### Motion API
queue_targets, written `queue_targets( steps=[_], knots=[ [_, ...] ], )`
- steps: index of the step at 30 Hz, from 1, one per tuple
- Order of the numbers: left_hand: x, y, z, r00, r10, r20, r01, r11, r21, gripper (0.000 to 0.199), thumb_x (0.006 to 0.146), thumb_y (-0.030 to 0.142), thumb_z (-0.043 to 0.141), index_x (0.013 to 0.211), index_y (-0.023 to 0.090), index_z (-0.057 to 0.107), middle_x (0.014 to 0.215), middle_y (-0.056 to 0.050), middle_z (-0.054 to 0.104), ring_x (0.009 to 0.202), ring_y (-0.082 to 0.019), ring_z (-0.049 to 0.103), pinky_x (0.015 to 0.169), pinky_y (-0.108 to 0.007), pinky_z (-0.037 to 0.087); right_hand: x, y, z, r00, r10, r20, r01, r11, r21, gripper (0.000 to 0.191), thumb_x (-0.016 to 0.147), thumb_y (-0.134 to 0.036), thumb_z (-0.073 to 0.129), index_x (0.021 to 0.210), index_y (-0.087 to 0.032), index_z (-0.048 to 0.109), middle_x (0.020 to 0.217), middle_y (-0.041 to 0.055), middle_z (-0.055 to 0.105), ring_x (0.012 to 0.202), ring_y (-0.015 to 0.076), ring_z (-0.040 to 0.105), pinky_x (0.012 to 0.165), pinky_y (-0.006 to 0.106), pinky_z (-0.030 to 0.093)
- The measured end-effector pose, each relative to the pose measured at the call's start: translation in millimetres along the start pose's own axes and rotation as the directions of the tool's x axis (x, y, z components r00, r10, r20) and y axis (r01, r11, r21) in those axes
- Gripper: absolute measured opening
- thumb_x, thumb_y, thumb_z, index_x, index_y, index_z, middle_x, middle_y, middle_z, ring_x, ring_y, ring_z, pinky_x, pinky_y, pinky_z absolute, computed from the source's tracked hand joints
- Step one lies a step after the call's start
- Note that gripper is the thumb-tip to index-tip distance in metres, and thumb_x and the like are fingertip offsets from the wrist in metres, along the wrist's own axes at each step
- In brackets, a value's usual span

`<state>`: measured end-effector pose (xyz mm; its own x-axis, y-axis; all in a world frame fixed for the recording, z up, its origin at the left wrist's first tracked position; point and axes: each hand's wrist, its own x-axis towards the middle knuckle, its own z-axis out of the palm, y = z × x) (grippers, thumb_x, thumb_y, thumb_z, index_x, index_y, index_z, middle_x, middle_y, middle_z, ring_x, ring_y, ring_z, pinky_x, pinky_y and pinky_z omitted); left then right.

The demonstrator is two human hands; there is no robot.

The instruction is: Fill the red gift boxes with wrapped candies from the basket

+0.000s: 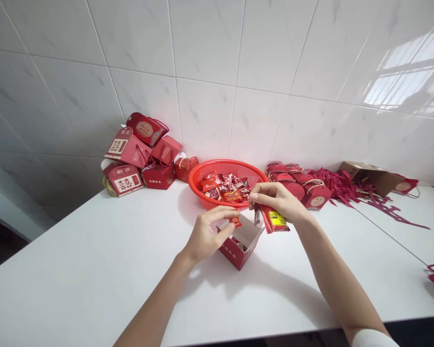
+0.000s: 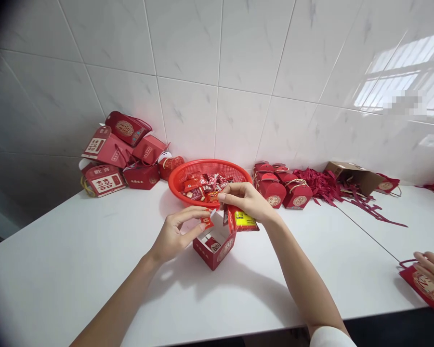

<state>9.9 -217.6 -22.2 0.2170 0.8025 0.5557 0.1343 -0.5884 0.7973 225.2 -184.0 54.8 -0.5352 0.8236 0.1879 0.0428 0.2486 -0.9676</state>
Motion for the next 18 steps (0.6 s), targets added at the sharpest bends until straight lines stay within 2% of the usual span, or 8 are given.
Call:
queue_targets(
  steps=[4, 8, 12, 15, 18],
  knots=[
    [-2, 2, -3.5, 0.997, 0.010, 0.075, -0.014, 0.999, 0.052, 0.028, 0.079, 0.010, 0.060, 0.094, 0.021, 0.080, 0.120, -0.008, 0.076, 0.114, -0.027, 0.070, 0.102, -0.042, 0.055, 2, 3, 1, 0.999, 0.022, -0.038, -0.022, 1.000, 0.017, 0.032, 0.083, -0.047, 0.077, 0.075, -0.017, 0.067, 0.071, 0.0025, 0.071, 0.058, 0.0122, 0.065, 0.056, 0.022, 0.051],
    [-3, 2, -7.1, 0.996, 0.011, 0.089, -0.021, 0.993, 0.118, 0.032, 0.078, 0.009, 0.058, 0.099, 0.021, 0.078, 0.130, -0.009, 0.070, 0.123, -0.028, 0.064, 0.107, -0.046, 0.051, 4, 4, 4, 0.995, 0.036, -0.091, -0.035, 0.999, 0.020, 0.034, 0.082, -0.049, 0.076, 0.075, -0.017, 0.067, 0.071, 0.0015, 0.070, 0.057, 0.0113, 0.063, 0.055, 0.022, 0.050],
    [-1, 1, -8.1, 0.995, 0.023, 0.099, -0.038, 0.988, 0.152, 0.045, 0.076, 0.009, 0.056, 0.116, 0.020, 0.072, 0.132, -0.010, 0.068, 0.126, -0.028, 0.061, 0.110, -0.048, 0.048, 4, 5, 9, 0.994, 0.088, -0.062, -0.087, 0.996, 0.010, 0.034, 0.080, -0.051, 0.077, 0.078, -0.018, 0.068, 0.076, 0.0025, 0.072, 0.066, 0.0147, 0.067, 0.065, 0.026, 0.053],
    [0, 1, -7.8, 0.997, -0.004, 0.075, -0.008, 0.987, 0.161, 0.054, 0.075, 0.009, 0.056, 0.127, 0.018, 0.065, 0.133, -0.010, 0.067, 0.125, -0.028, 0.061, 0.110, -0.048, 0.047, 4, 5, 13, 0.994, 0.102, -0.043, -0.105, 0.992, -0.072, 0.033, 0.079, -0.050, 0.077, 0.081, -0.018, 0.071, 0.080, 0.0031, 0.073, 0.072, 0.0153, 0.066, 0.070, 0.027, 0.052],
    [1, 2, -7.7, 0.996, -0.030, 0.078, 0.016, 0.985, 0.171, 0.054, 0.075, 0.011, 0.056, 0.128, 0.018, 0.063, 0.133, -0.010, 0.066, 0.126, -0.028, 0.060, 0.111, -0.047, 0.046, 6, 5, 12, 0.985, 0.032, -0.169, -0.051, 0.993, -0.107, 0.035, 0.080, -0.054, 0.074, 0.079, -0.019, 0.072, 0.079, 0.0024, 0.071, 0.072, 0.0151, 0.063, 0.068, 0.026, 0.049]
  ],
)
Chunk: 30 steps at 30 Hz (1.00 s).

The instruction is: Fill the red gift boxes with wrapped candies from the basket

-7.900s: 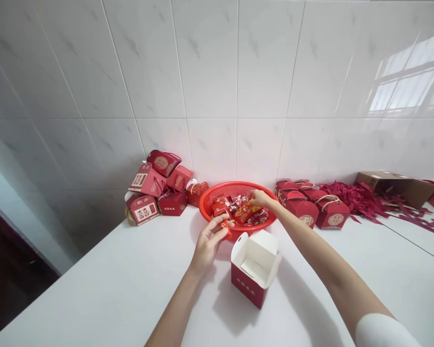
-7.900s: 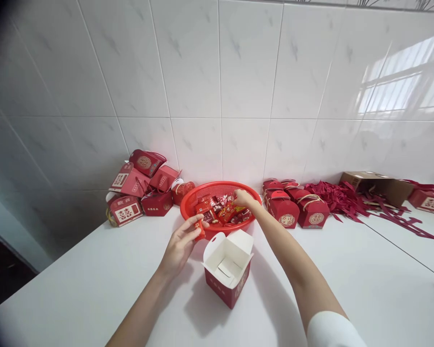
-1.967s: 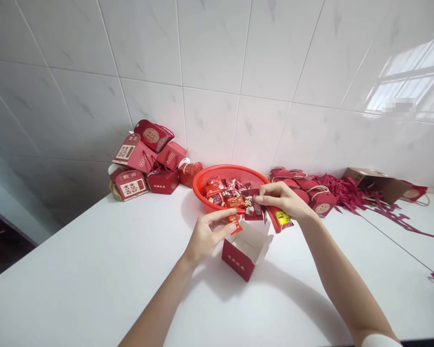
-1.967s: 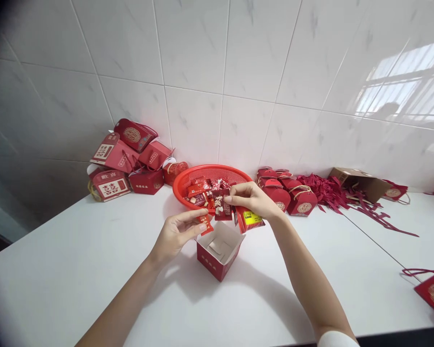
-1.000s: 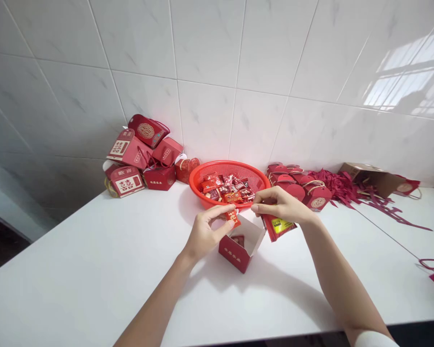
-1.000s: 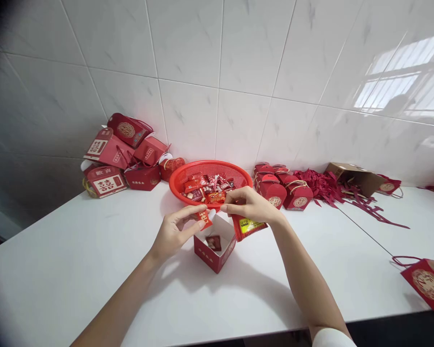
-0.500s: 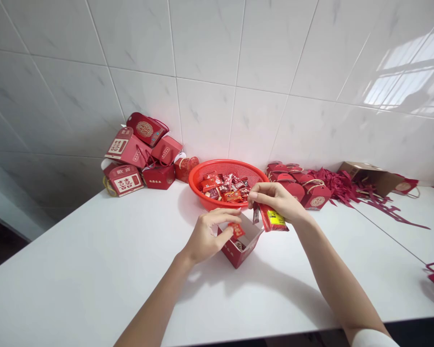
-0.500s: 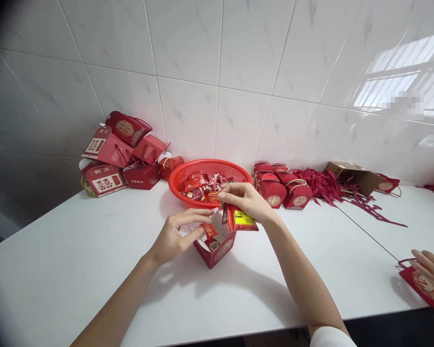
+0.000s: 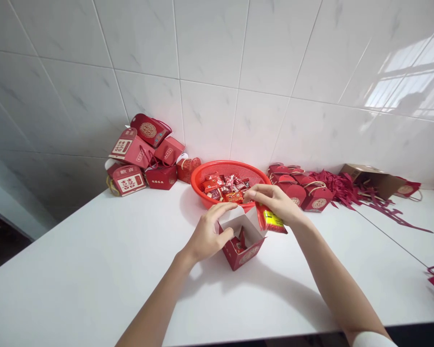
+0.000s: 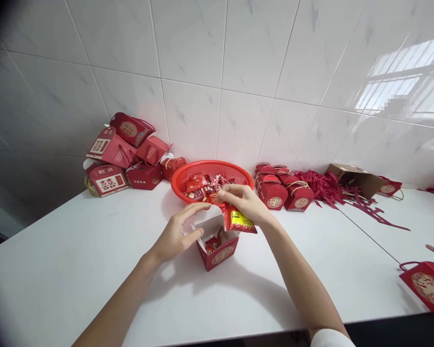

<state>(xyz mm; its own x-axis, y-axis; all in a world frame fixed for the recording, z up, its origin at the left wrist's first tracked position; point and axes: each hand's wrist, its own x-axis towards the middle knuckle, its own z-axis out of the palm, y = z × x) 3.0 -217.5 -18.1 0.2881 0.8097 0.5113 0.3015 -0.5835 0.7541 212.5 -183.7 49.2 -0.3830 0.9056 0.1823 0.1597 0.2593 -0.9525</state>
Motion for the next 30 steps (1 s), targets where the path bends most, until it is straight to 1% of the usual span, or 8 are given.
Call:
queue_targets(
  steps=[4, 7, 9, 13, 17, 20, 25, 30],
  knots=[
    [0, 0, -0.3, 1.000, -0.021, 0.022, 0.021, 1.000, 0.001, 0.054, 0.075, 0.012, 0.057, 0.128, 0.018, 0.063, 0.134, -0.010, 0.065, 0.127, -0.029, 0.059, 0.111, -0.046, 0.045, 6, 2, -4, 0.974, 0.003, -0.226, 0.030, 0.989, 0.142, 0.035, 0.077, -0.054, 0.068, 0.075, -0.019, 0.071, 0.078, 0.0033, 0.069, 0.067, 0.0154, 0.060, 0.063, 0.027, 0.047],
    [0, -2, -0.3, 0.999, -0.040, 0.030, 0.040, 0.999, -0.008, 0.055, 0.074, 0.012, 0.057, 0.128, 0.019, 0.063, 0.134, -0.010, 0.064, 0.126, -0.029, 0.058, 0.111, -0.046, 0.044, 7, 4, -5, 0.979, 0.061, -0.194, 0.008, 0.941, 0.339, 0.025, 0.069, -0.043, 0.063, 0.077, -0.019, 0.067, 0.076, 0.0027, 0.067, 0.063, 0.0155, 0.058, 0.060, 0.027, 0.046],
    [1, -3, -0.6, 0.998, -0.049, 0.044, 0.049, 0.999, -0.018, 0.055, 0.073, 0.012, 0.057, 0.127, 0.019, 0.063, 0.134, -0.010, 0.064, 0.127, -0.029, 0.058, 0.111, -0.047, 0.044, 6, 3, -4, 0.987, 0.065, -0.146, -0.001, 0.915, 0.404, 0.021, 0.063, -0.032, 0.062, 0.079, -0.020, 0.063, 0.073, 0.0005, 0.065, 0.064, 0.0156, 0.058, 0.060, 0.027, 0.046],
    [1, -3, -1.3, 0.996, -0.072, 0.048, 0.075, 0.996, -0.056, 0.057, 0.072, 0.013, 0.058, 0.128, 0.018, 0.062, 0.134, -0.011, 0.064, 0.125, -0.030, 0.058, 0.110, -0.046, 0.044, 2, 2, -1, 0.996, -0.010, -0.089, 0.035, 0.957, 0.289, 0.025, 0.062, -0.020, 0.066, 0.086, -0.021, 0.063, 0.076, -0.0028, 0.065, 0.069, 0.0135, 0.059, 0.064, 0.026, 0.046],
    [3, 1, -0.1, 0.998, -0.056, 0.041, 0.061, 0.989, -0.133, 0.052, 0.074, 0.014, 0.060, 0.125, 0.017, 0.064, 0.123, -0.010, 0.070, 0.118, -0.030, 0.062, 0.107, -0.046, 0.047, -1, 3, -1, 0.994, -0.098, 0.054, 0.090, 0.985, 0.146, 0.029, 0.068, -0.023, 0.078, 0.095, -0.021, 0.068, 0.089, 0.0007, 0.070, 0.081, 0.0163, 0.065, 0.074, 0.030, 0.050],
    [4, 1, 2.3, 0.998, -0.063, 0.014, 0.064, 0.974, -0.218, 0.045, 0.079, 0.021, 0.068, 0.123, 0.018, 0.066, 0.121, -0.009, 0.072, 0.115, -0.029, 0.066, 0.102, -0.043, 0.051, -2, 6, -1, 0.984, -0.138, 0.109, 0.130, 0.989, 0.073, 0.033, 0.071, -0.028, 0.082, 0.101, -0.021, 0.071, 0.096, 0.0035, 0.072, 0.085, 0.0184, 0.067, 0.076, 0.033, 0.054],
    [3, 1, 3.5, 0.999, -0.052, -0.003, 0.049, 0.956, -0.290, 0.029, 0.085, 0.033, 0.071, 0.110, 0.019, 0.074, 0.118, -0.009, 0.074, 0.112, -0.028, 0.068, 0.101, -0.042, 0.054, -5, 7, 2, 0.975, -0.207, 0.075, 0.207, 0.978, 0.007, 0.035, 0.074, -0.034, 0.084, 0.105, -0.021, 0.074, 0.101, 0.0055, 0.072, 0.088, 0.0211, 0.068, 0.078, 0.037, 0.058],
    [2, 4, 4.0, 0.997, -0.072, 0.002, 0.069, 0.940, -0.334, 0.033, 0.087, 0.041, 0.072, 0.113, 0.021, 0.076, 0.116, -0.008, 0.076, 0.110, -0.028, 0.070, 0.101, -0.042, 0.054, -10, 8, 6, 0.964, -0.266, 0.023, 0.267, 0.960, -0.078, 0.035, 0.076, -0.035, 0.083, 0.108, -0.023, 0.076, 0.107, 0.0067, 0.073, 0.088, 0.0215, 0.068, 0.076, 0.036, 0.057]
  ],
)
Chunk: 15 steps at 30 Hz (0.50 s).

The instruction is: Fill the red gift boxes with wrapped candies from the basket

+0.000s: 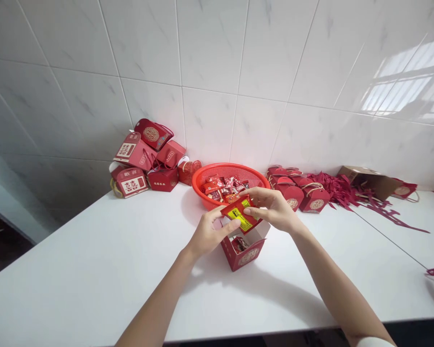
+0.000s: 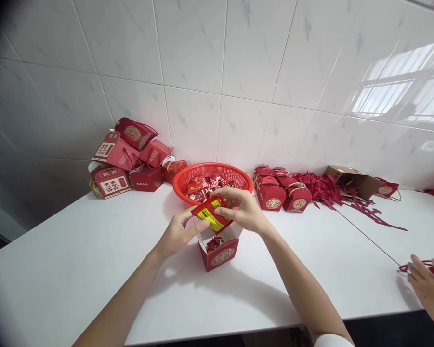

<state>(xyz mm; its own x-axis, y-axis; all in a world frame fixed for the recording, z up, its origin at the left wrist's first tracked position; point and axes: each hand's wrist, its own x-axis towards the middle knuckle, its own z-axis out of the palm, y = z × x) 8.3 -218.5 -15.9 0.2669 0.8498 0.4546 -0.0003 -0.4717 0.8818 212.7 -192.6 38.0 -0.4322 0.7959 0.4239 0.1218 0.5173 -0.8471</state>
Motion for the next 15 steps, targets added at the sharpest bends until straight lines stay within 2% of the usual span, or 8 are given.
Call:
queue_targets(
  steps=[2, 5, 7, 10, 12, 15],
  knots=[
    [0, 0, 1.4, 1.000, -0.003, -0.020, 0.003, 1.000, -0.018, 0.033, 0.088, 0.042, 0.071, 0.114, 0.021, 0.076, 0.113, -0.007, 0.077, 0.109, -0.028, 0.070, 0.099, -0.041, 0.055, -3, 0, 0, 1.000, -0.016, -0.019, 0.016, 1.000, -0.021, 0.036, 0.077, -0.035, 0.083, 0.111, -0.024, 0.076, 0.110, 0.0070, 0.074, 0.090, 0.0218, 0.068, 0.076, 0.035, 0.057],
    [0, -3, 2.1, 0.997, 0.046, -0.063, -0.047, 0.999, -0.015, 0.030, 0.088, 0.038, 0.073, 0.114, 0.022, 0.076, 0.113, -0.007, 0.077, 0.111, -0.025, 0.069, 0.101, -0.040, 0.054, -7, 0, -1, 1.000, -0.025, 0.001, 0.024, 0.998, 0.064, 0.042, 0.075, -0.037, 0.085, 0.114, -0.026, 0.075, 0.110, 0.0068, 0.074, 0.093, 0.0222, 0.069, 0.079, 0.035, 0.058],
    [1, -5, 0.6, 0.987, 0.125, -0.098, -0.125, 0.992, 0.005, 0.027, 0.086, 0.036, 0.075, 0.111, 0.023, 0.078, 0.113, -0.007, 0.077, 0.111, -0.024, 0.069, 0.103, -0.041, 0.053, -10, 1, -2, 0.999, -0.023, 0.025, 0.020, 0.994, 0.111, 0.042, 0.078, -0.044, 0.082, 0.116, -0.026, 0.073, 0.114, 0.0075, 0.073, 0.102, 0.0239, 0.069, 0.087, 0.038, 0.057],
    [3, -8, -2.5, 0.959, 0.261, -0.111, -0.260, 0.965, 0.019, 0.022, 0.084, 0.034, 0.077, 0.105, 0.027, 0.080, 0.116, -0.008, 0.075, 0.115, -0.025, 0.067, 0.104, -0.042, 0.053, -14, 6, -2, 1.000, 0.016, -0.012, -0.015, 0.995, 0.103, 0.039, 0.090, -0.056, 0.065, 0.112, -0.025, 0.074, 0.114, 0.0080, 0.073, 0.112, 0.0243, 0.066, 0.097, 0.039, 0.052],
    [3, -10, -3.0, 0.944, 0.316, -0.097, -0.316, 0.949, 0.013, 0.018, 0.086, 0.030, 0.076, 0.103, 0.031, 0.081, 0.122, -0.007, 0.072, 0.118, -0.025, 0.065, 0.103, -0.042, 0.055, -16, 11, -1, 0.997, 0.077, -0.028, -0.074, 0.991, 0.108, 0.039, 0.091, -0.057, 0.064, 0.108, -0.024, 0.074, 0.108, 0.0069, 0.074, 0.105, 0.0225, 0.068, 0.093, 0.036, 0.053],
    [2, -13, -0.7, 0.944, 0.315, -0.101, -0.315, 0.949, 0.017, 0.022, 0.086, 0.025, 0.073, 0.107, 0.031, 0.080, 0.130, -0.007, 0.068, 0.121, -0.025, 0.064, 0.101, -0.041, 0.056, -19, 16, 3, 0.987, 0.161, -0.012, -0.154, 0.963, 0.223, 0.038, 0.080, -0.049, 0.079, 0.107, -0.023, 0.071, 0.096, 0.0044, 0.075, 0.088, 0.0197, 0.070, 0.079, 0.033, 0.056]
  ],
)
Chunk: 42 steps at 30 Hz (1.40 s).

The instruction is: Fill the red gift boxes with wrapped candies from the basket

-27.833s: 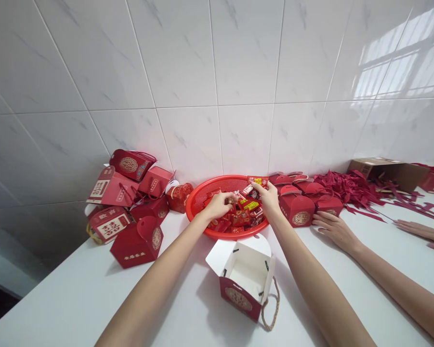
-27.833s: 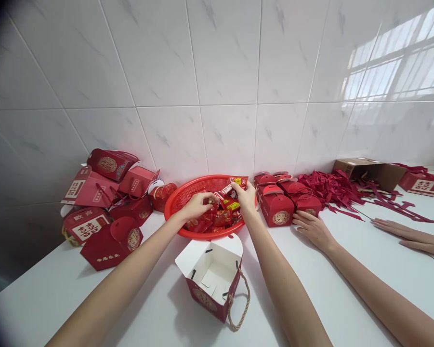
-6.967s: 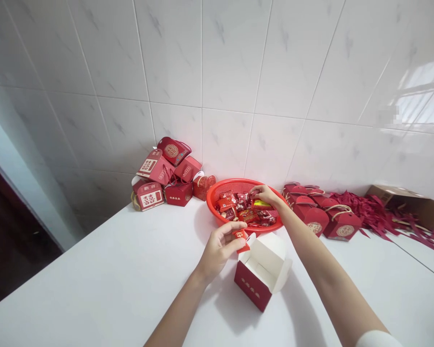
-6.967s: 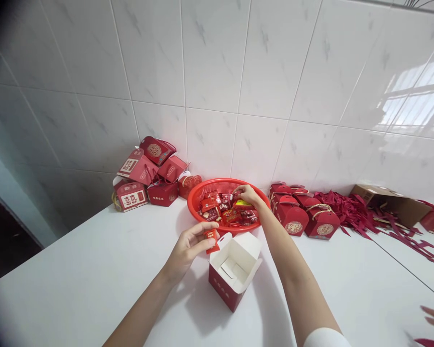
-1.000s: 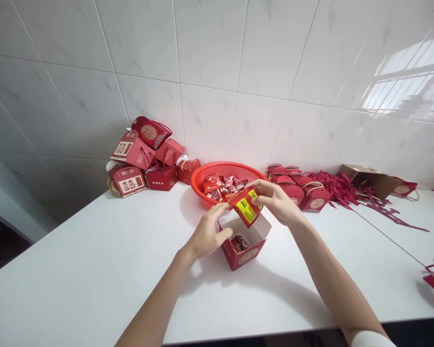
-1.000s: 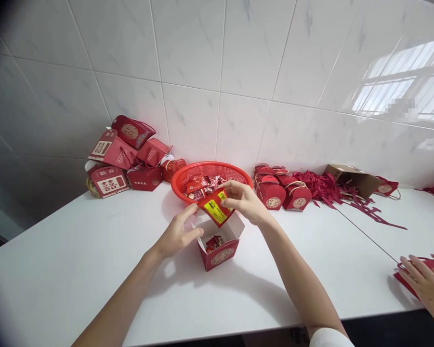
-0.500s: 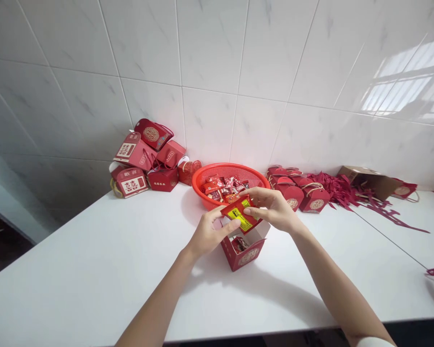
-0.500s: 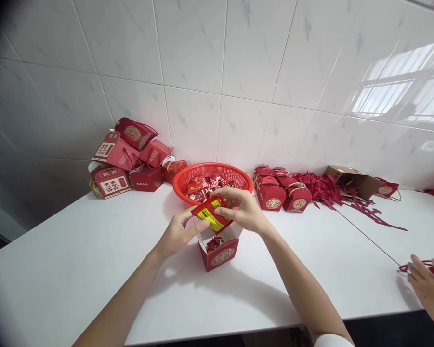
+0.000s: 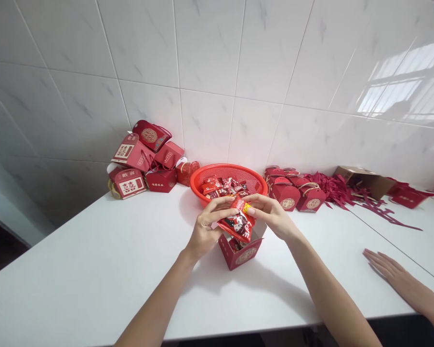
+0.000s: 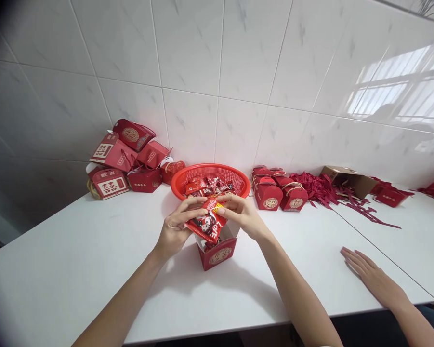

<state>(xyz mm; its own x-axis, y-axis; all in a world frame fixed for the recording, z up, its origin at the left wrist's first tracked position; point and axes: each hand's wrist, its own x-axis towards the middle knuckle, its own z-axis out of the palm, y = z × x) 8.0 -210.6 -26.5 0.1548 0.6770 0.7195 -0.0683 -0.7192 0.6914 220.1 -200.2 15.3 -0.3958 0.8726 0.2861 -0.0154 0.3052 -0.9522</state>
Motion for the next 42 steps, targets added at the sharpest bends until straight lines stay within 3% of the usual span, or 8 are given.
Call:
queue_targets(
  steps=[4, 10, 15, 20, 29, 34, 37, 42],
  knots=[
    [-2, 1, 2.3, 0.987, -0.141, -0.073, 0.137, 0.989, -0.054, 0.049, 0.084, 0.027, 0.072, 0.133, 0.024, 0.064, 0.126, -0.011, 0.070, 0.118, -0.026, 0.066, 0.103, -0.041, 0.054, -3, 2, 6, 0.984, -0.048, -0.174, 0.069, 0.991, 0.116, 0.045, 0.073, -0.044, 0.086, 0.108, -0.023, 0.067, 0.094, 0.0044, 0.075, 0.085, 0.0208, 0.071, 0.077, 0.034, 0.058],
    [-3, 10, 7.4, 0.947, -0.320, -0.014, 0.317, 0.944, -0.088, 0.073, 0.081, 0.036, 0.076, 0.144, 0.017, 0.046, 0.104, -0.009, 0.078, 0.099, -0.024, 0.073, 0.096, -0.039, 0.055, -10, 0, 20, 0.900, -0.188, -0.394, 0.206, 0.979, 0.004, 0.040, 0.078, -0.042, 0.082, 0.109, -0.026, 0.061, 0.094, 0.0040, 0.074, 0.091, 0.0232, 0.071, 0.079, 0.037, 0.059],
    [-2, 13, 12.2, 0.924, -0.383, -0.013, 0.381, 0.922, -0.068, 0.081, 0.078, 0.032, 0.079, 0.148, 0.019, 0.041, 0.092, -0.004, 0.079, 0.089, -0.021, 0.073, 0.086, -0.033, 0.056, -12, 1, 22, 0.903, -0.171, -0.394, 0.191, 0.982, 0.011, 0.039, 0.076, -0.043, 0.083, 0.104, -0.027, 0.062, 0.092, 0.0041, 0.074, 0.090, 0.0244, 0.072, 0.078, 0.039, 0.060],
    [0, 12, 6.4, 0.941, -0.339, 0.015, 0.339, 0.937, -0.084, 0.080, 0.076, 0.029, 0.082, 0.146, 0.020, 0.044, 0.079, 0.002, 0.076, 0.081, -0.016, 0.071, 0.086, -0.030, 0.055, -10, 5, 11, 0.932, -0.091, -0.352, 0.149, 0.978, 0.143, 0.049, 0.069, -0.043, 0.088, 0.107, -0.025, 0.063, 0.086, 0.0028, 0.075, 0.082, 0.0223, 0.072, 0.074, 0.037, 0.060],
    [-1, 14, 7.8, 0.945, -0.327, 0.022, 0.328, 0.943, -0.060, 0.071, 0.077, 0.029, 0.080, 0.139, 0.019, 0.048, 0.094, -0.004, 0.080, 0.093, -0.021, 0.075, 0.091, -0.034, 0.057, -10, 8, 8, 0.953, -0.084, -0.290, 0.157, 0.958, 0.239, 0.046, 0.068, -0.045, 0.088, 0.106, -0.025, 0.070, 0.098, 0.0049, 0.077, 0.088, 0.0226, 0.072, 0.078, 0.036, 0.059],
    [-4, 12, 9.8, 0.953, -0.297, 0.065, 0.301, 0.952, -0.059, 0.066, 0.078, 0.032, 0.080, 0.135, 0.019, 0.050, 0.102, -0.008, 0.079, 0.096, -0.023, 0.075, 0.091, -0.036, 0.058, -11, 12, 4, 0.947, -0.081, -0.311, 0.151, 0.967, 0.207, 0.032, 0.072, -0.046, 0.085, 0.091, -0.024, 0.071, 0.091, 0.0030, 0.076, 0.080, 0.0196, 0.070, 0.075, 0.033, 0.058],
    [-4, 10, 10.3, 0.952, -0.304, 0.034, 0.306, 0.948, -0.089, 0.054, 0.085, 0.040, 0.075, 0.130, 0.019, 0.056, 0.119, -0.011, 0.075, 0.105, -0.024, 0.073, 0.091, -0.034, 0.058, -12, 14, 5, 0.947, -0.094, -0.309, 0.166, 0.963, 0.215, 0.031, 0.072, -0.042, 0.086, 0.089, -0.024, 0.067, 0.089, 0.0010, 0.074, 0.078, 0.0176, 0.069, 0.074, 0.031, 0.057],
    [-3, 6, 11.0, 0.963, -0.271, -0.005, 0.270, 0.962, -0.045, 0.035, 0.093, 0.043, 0.066, 0.117, 0.018, 0.069, 0.118, -0.008, 0.075, 0.110, -0.023, 0.070, 0.096, -0.033, 0.056, -14, 14, 9, 0.949, -0.117, -0.293, 0.190, 0.954, 0.232, 0.032, 0.074, -0.039, 0.086, 0.089, -0.024, 0.061, 0.084, -0.0014, 0.073, 0.075, 0.0146, 0.067, 0.070, 0.027, 0.055]
  ],
)
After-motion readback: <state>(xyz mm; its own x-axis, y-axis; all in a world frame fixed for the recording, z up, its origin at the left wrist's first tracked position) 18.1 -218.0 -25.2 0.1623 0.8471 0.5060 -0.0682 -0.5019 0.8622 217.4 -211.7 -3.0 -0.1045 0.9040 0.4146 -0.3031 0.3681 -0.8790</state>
